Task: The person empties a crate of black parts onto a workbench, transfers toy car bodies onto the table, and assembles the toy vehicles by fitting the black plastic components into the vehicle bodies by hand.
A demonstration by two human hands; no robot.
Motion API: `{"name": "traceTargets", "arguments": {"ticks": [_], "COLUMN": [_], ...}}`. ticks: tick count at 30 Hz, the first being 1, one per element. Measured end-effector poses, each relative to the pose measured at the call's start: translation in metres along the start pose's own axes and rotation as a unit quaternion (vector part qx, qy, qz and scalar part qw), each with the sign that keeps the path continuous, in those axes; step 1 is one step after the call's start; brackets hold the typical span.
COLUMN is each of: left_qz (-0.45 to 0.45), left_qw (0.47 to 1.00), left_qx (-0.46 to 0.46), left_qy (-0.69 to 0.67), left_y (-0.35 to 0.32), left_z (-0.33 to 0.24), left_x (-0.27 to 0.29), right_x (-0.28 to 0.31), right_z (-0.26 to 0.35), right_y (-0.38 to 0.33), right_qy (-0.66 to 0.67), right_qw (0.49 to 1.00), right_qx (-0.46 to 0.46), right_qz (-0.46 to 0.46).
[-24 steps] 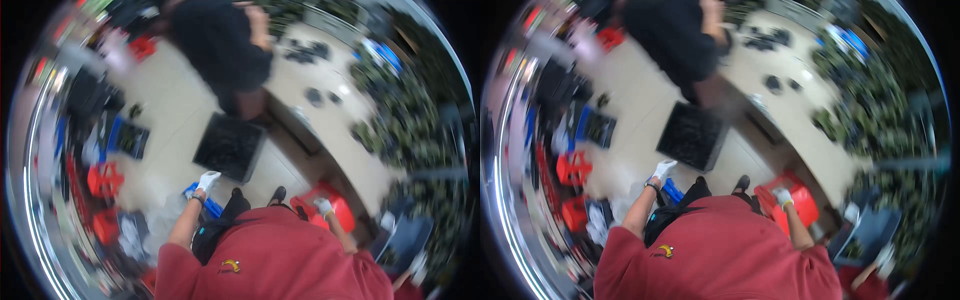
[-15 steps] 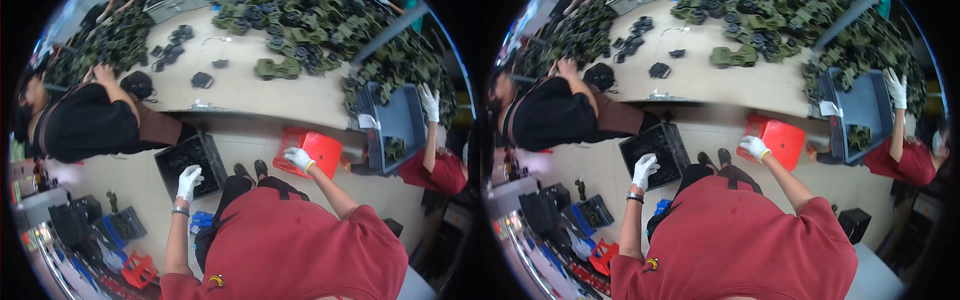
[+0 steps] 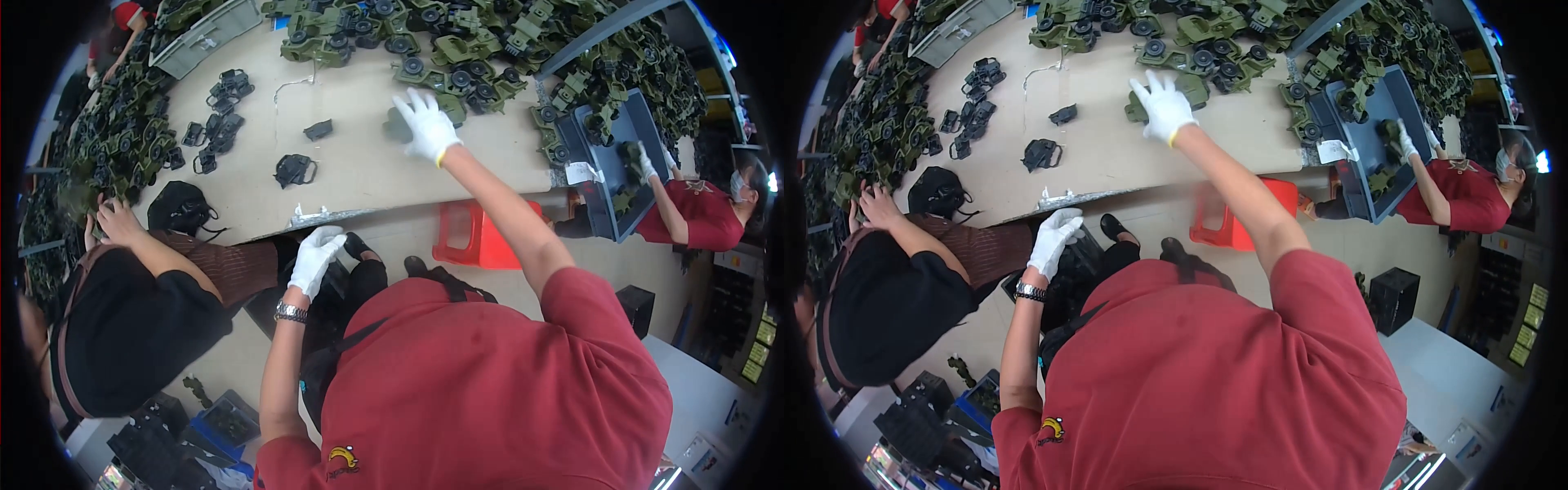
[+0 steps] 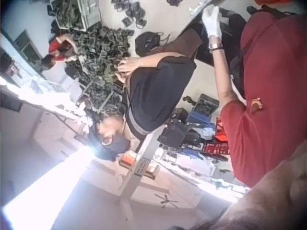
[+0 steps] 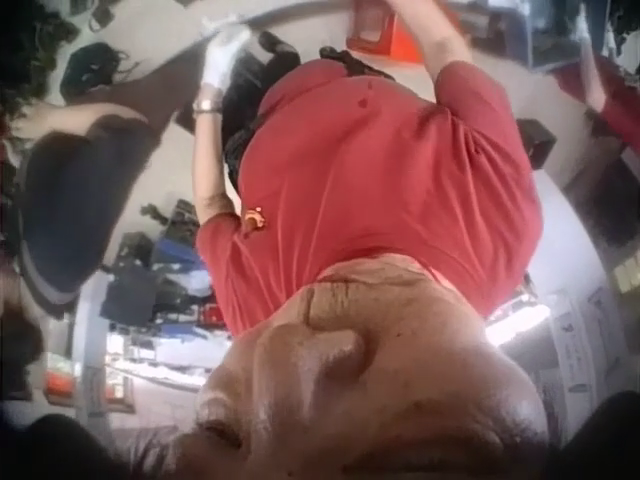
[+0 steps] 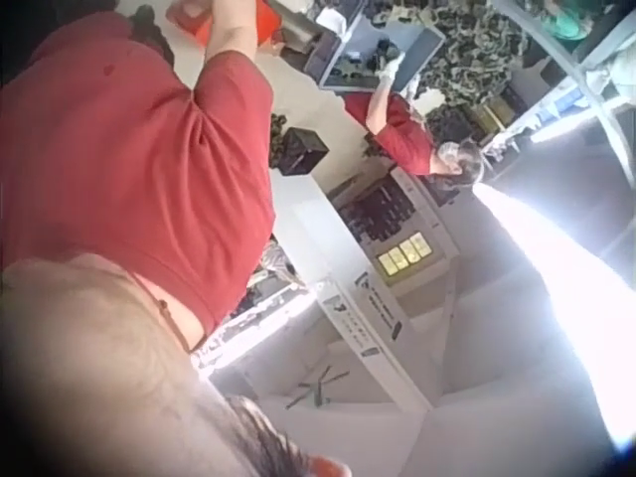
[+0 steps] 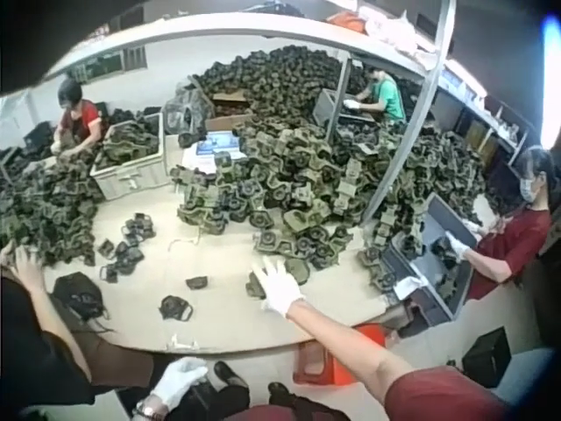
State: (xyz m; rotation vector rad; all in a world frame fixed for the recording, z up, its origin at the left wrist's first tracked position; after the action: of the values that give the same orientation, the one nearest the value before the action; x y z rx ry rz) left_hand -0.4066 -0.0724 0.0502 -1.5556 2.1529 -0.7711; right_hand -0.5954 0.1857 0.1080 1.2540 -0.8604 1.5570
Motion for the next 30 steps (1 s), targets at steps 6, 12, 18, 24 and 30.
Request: {"name": "traceTargets", "arguments": {"ticks": [6, 12, 18, 24, 30], "left_qz": [0.041, 0.245, 0.169, 0.059, -0.036], "left_qw": [0.992, 0.84, 0.846, 0.737, 0.776], "left_qx": [0.034, 0.079, 0.004, -0.115, -0.14], "left_qy": [-0.118, -0.477, -0.505, -0.664, -0.614], "left_y": [0.045, 0.067, 0.052, 0.032, 0.012], "left_z": [-0.014, -0.043, -0.033, -0.07, -0.068], "left_x": [0.021, 0.001, 0.017, 0.032, 0.038], "right_x": [-0.058, 0.034, 0.066, -0.1, -0.141], "right_z": [0.009, 0.189, 0.213, 0.117, 0.102], "right_y": [0.033, -0.007, 0.025, 0.149, 0.133], "right_qy": [-0.014, 0.145, 0.42, 0.168, 0.435], "right_qw": [0.977, 0.938, 0.801, 0.957, 0.842], "right_qx": [-0.054, 0.262, 0.266, 0.235, 0.049], "right_qz": [0.208, 0.174, 0.333, 0.038, 0.316]}}
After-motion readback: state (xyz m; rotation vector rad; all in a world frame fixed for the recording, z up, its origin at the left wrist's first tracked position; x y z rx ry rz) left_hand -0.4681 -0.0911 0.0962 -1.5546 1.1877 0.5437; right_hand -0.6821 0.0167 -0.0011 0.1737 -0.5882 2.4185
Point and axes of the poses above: each hand's wrist, its own y-axis towards the middle knuckle, its own x-axis out of the back of the hand, z = x × y, the point moved 10 cm from there along y, towards the middle knuckle, and after that the axes turned 4 degrees about z, right-handed, at the moved point
